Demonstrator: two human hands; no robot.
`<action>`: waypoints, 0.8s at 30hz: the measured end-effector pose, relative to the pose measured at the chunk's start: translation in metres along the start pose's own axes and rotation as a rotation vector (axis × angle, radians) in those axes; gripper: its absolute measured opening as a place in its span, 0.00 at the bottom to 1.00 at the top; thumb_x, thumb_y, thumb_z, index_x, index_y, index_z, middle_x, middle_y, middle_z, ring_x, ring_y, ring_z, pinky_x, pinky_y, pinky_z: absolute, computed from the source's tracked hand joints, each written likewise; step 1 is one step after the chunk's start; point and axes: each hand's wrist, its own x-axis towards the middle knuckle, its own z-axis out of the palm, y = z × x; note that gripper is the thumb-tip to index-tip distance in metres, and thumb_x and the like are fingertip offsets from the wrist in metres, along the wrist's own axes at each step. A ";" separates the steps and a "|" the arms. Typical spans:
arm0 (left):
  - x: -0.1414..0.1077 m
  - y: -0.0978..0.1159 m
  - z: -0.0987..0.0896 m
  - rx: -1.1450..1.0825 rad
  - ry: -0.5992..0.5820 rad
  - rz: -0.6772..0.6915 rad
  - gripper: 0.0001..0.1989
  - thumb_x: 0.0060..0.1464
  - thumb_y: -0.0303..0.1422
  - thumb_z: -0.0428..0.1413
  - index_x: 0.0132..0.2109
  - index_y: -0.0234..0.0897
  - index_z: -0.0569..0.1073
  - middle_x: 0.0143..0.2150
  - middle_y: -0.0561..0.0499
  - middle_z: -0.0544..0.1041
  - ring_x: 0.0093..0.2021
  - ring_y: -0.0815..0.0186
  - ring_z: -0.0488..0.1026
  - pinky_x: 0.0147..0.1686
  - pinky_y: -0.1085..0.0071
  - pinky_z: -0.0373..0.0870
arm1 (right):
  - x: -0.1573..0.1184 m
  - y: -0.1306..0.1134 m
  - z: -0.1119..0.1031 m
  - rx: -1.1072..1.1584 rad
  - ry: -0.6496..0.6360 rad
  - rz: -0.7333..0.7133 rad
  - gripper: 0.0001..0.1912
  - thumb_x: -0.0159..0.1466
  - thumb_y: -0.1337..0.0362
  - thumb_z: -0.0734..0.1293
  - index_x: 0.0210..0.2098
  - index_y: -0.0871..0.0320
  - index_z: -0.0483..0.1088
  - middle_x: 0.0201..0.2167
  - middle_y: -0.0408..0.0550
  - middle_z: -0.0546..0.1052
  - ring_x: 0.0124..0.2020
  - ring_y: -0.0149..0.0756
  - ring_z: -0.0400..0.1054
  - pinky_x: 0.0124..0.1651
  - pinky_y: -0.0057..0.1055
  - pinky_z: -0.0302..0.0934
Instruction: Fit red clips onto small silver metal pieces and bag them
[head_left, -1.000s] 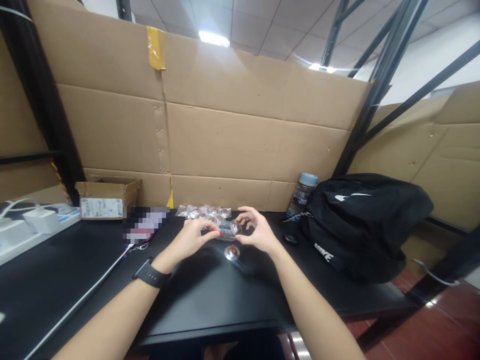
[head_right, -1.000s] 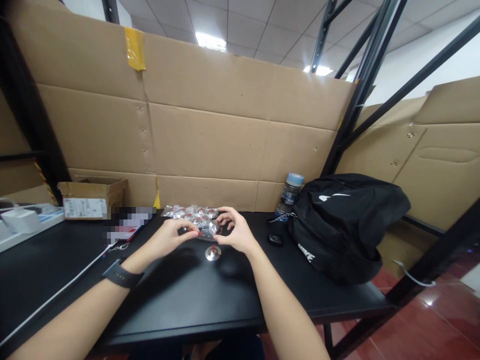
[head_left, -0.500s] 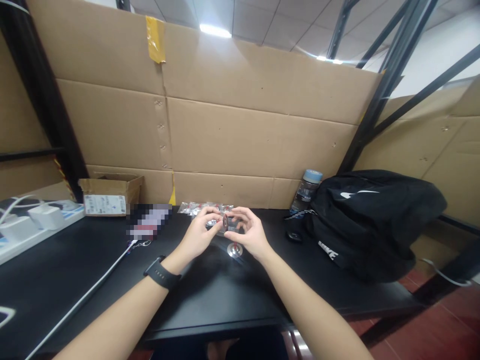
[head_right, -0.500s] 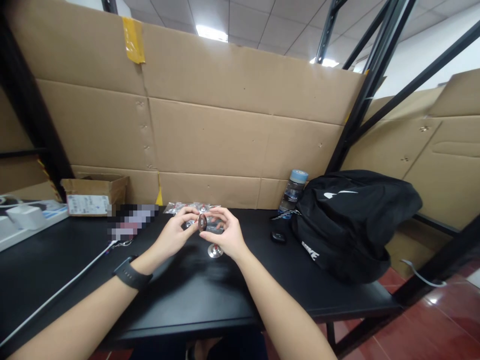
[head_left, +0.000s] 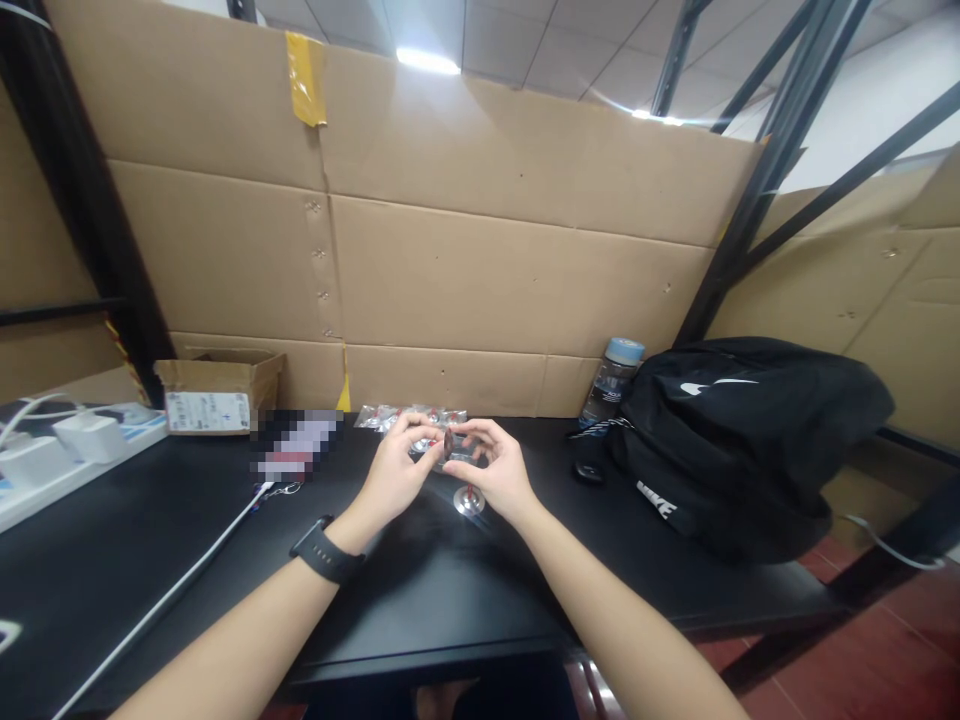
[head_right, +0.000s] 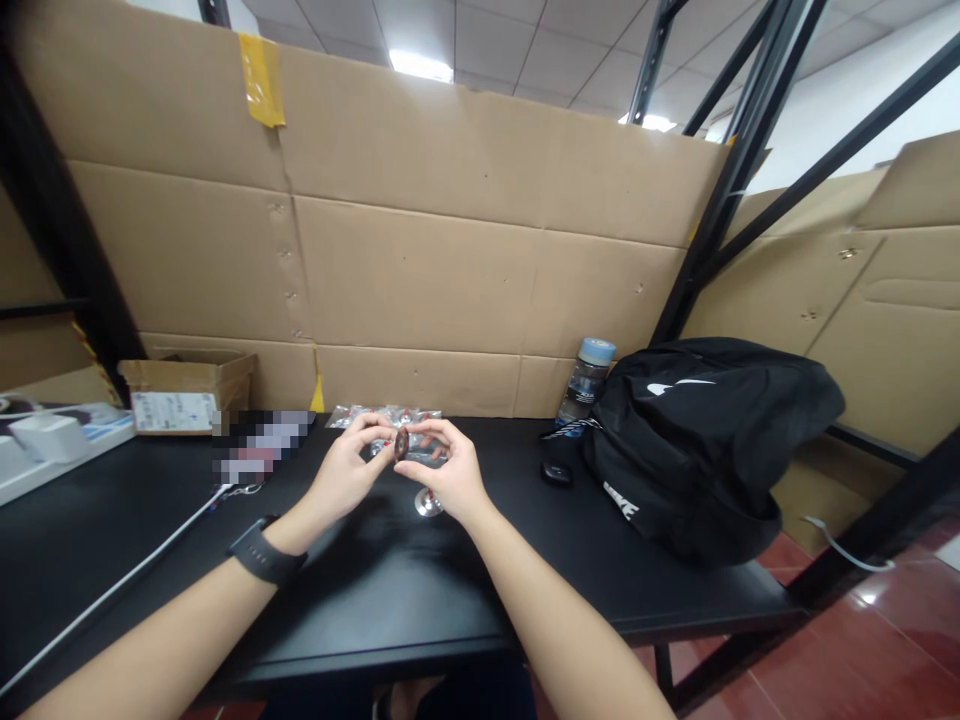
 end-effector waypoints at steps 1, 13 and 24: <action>0.000 0.001 0.000 0.024 0.015 0.013 0.06 0.60 0.34 0.57 0.38 0.40 0.78 0.44 0.48 0.71 0.48 0.60 0.71 0.52 0.62 0.66 | 0.000 0.000 0.001 0.003 0.005 0.004 0.26 0.49 0.60 0.80 0.46 0.54 0.73 0.47 0.50 0.79 0.41 0.37 0.71 0.37 0.31 0.62; -0.004 0.010 -0.002 0.335 0.012 0.109 0.06 0.61 0.33 0.55 0.38 0.41 0.77 0.47 0.47 0.72 0.53 0.54 0.67 0.55 0.51 0.60 | -0.001 0.006 0.002 0.055 0.021 0.132 0.18 0.48 0.56 0.80 0.34 0.57 0.77 0.42 0.51 0.81 0.32 0.36 0.73 0.31 0.31 0.65; -0.002 0.004 -0.004 0.242 0.037 0.025 0.06 0.60 0.35 0.57 0.36 0.41 0.78 0.46 0.48 0.71 0.50 0.56 0.69 0.53 0.57 0.65 | 0.002 0.002 -0.007 -0.035 -0.088 0.109 0.17 0.57 0.54 0.75 0.42 0.56 0.80 0.41 0.51 0.82 0.39 0.41 0.75 0.39 0.34 0.68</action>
